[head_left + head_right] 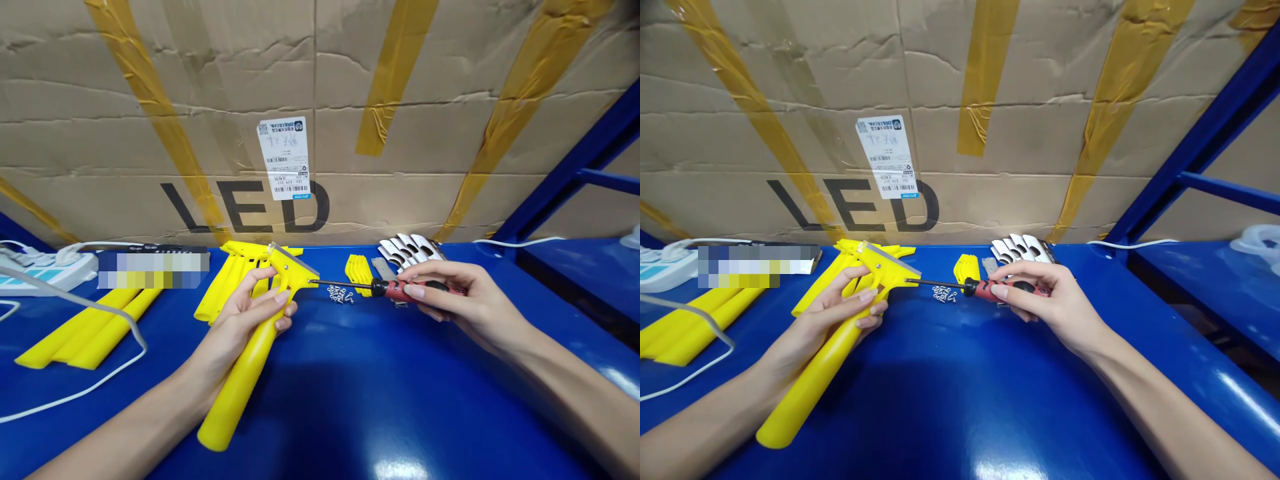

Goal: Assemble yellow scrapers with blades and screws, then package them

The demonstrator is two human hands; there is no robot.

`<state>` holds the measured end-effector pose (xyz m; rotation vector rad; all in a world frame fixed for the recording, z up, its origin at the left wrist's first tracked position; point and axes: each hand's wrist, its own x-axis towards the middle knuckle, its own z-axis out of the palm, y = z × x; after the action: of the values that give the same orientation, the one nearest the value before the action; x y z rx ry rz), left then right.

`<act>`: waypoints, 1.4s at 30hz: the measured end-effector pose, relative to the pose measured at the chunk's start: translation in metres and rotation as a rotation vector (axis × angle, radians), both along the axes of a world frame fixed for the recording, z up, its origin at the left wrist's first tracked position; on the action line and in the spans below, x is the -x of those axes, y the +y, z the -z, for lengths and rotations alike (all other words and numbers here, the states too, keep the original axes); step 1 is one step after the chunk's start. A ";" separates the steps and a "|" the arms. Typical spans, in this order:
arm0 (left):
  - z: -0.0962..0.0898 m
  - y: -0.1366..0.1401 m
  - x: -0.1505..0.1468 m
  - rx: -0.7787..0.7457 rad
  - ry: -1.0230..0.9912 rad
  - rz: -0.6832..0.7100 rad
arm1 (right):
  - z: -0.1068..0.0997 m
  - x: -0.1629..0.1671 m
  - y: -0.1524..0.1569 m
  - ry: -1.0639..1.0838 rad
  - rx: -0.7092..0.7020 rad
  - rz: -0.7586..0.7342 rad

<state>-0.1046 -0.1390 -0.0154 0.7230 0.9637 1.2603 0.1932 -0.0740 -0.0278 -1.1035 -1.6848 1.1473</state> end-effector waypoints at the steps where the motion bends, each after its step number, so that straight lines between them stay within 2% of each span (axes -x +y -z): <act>1: 0.000 0.000 0.000 0.001 -0.007 -0.001 | 0.000 0.000 0.000 -0.004 0.001 -0.001; 9: 0.000 -0.001 0.002 -0.020 -0.023 -0.001 | 0.000 0.000 -0.001 -0.008 0.006 -0.010; 17: -0.005 -0.003 -0.001 0.047 -0.196 -0.064 | -0.006 0.001 -0.002 -0.032 -0.023 0.000; 24: -0.005 -0.002 -0.001 0.046 -0.201 -0.066 | -0.005 0.001 -0.003 0.036 -0.016 0.014; 30: -0.003 -0.002 0.001 0.028 -0.179 -0.031 | -0.005 0.003 -0.003 -0.008 -0.028 0.025; 32: -0.002 -0.003 0.001 0.005 -0.101 -0.031 | -0.008 0.004 -0.005 -0.064 -0.069 0.037; 35: -0.001 -0.005 -0.002 -0.012 0.050 -0.029 | -0.016 0.006 -0.008 -0.174 -0.250 0.063; 38: 0.000 -0.006 -0.004 -0.018 0.116 -0.062 | -0.024 0.006 -0.013 -0.231 -0.400 0.031; 40: 0.000 -0.007 -0.005 -0.042 0.135 -0.080 | -0.027 0.006 -0.015 -0.252 -0.414 -0.008; 42: -0.001 -0.008 -0.007 -0.080 0.153 -0.090 | -0.028 0.006 -0.016 -0.221 -0.360 -0.013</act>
<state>-0.0976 -0.1471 -0.0148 0.8561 1.0856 1.3431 0.1873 -0.0899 0.0003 -1.0165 -1.9765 0.7088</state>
